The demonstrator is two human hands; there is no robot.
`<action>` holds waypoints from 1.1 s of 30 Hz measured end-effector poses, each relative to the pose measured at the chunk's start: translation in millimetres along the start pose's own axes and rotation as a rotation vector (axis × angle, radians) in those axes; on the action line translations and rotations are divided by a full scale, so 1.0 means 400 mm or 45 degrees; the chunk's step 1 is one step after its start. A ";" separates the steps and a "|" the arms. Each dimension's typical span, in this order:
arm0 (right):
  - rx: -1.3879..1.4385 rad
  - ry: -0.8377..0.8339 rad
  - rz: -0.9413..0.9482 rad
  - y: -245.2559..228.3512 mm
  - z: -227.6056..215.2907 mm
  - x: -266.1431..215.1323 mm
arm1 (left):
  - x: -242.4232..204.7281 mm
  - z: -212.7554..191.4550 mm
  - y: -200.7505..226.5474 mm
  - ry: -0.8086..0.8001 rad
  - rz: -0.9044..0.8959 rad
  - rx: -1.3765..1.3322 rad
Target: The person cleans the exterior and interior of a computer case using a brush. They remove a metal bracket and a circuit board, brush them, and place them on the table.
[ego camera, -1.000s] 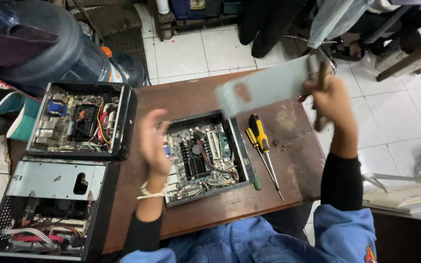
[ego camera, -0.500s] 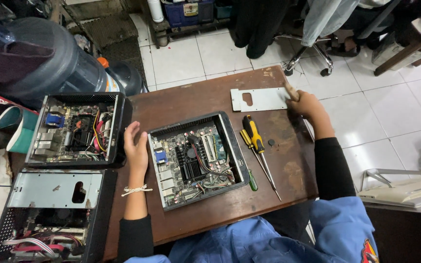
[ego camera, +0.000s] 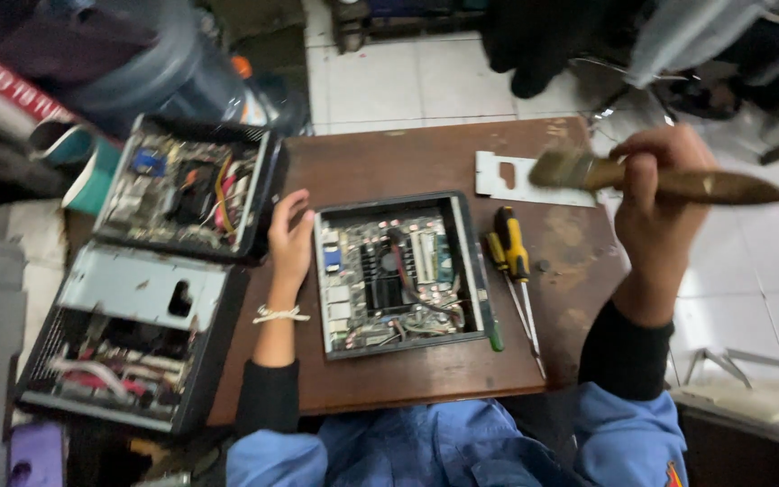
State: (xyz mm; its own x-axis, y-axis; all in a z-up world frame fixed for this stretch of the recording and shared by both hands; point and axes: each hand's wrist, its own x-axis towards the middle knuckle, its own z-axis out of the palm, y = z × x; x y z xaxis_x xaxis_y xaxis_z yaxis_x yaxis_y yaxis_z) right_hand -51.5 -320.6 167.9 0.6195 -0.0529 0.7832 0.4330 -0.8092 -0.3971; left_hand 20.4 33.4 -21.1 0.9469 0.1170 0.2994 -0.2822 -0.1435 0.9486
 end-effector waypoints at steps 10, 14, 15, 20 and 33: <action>0.502 -0.820 -0.202 -0.140 0.134 -0.059 | -0.011 0.008 0.051 -0.092 0.072 0.240; 0.433 -0.720 -0.516 -0.095 0.227 -0.074 | -0.013 0.015 0.033 -0.122 0.144 0.177; 0.430 -0.723 -0.514 -0.090 0.233 -0.077 | -0.011 0.016 0.029 -0.124 0.142 0.174; 0.475 -0.688 -0.267 -0.116 0.217 -0.082 | -0.006 0.019 0.006 -0.116 0.170 0.198; 0.868 -0.920 -0.511 -0.192 0.474 -0.118 | -0.014 0.007 0.053 -0.157 0.125 0.123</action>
State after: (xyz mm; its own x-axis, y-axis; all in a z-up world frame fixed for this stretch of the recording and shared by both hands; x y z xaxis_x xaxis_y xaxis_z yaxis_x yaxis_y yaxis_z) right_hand 10.2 -144.9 70.5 0.4947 0.6844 0.5356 0.8270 -0.1813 -0.5322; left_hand 9.6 26.8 -3.0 0.9288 -0.0224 0.3699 -0.3640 -0.2431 0.8991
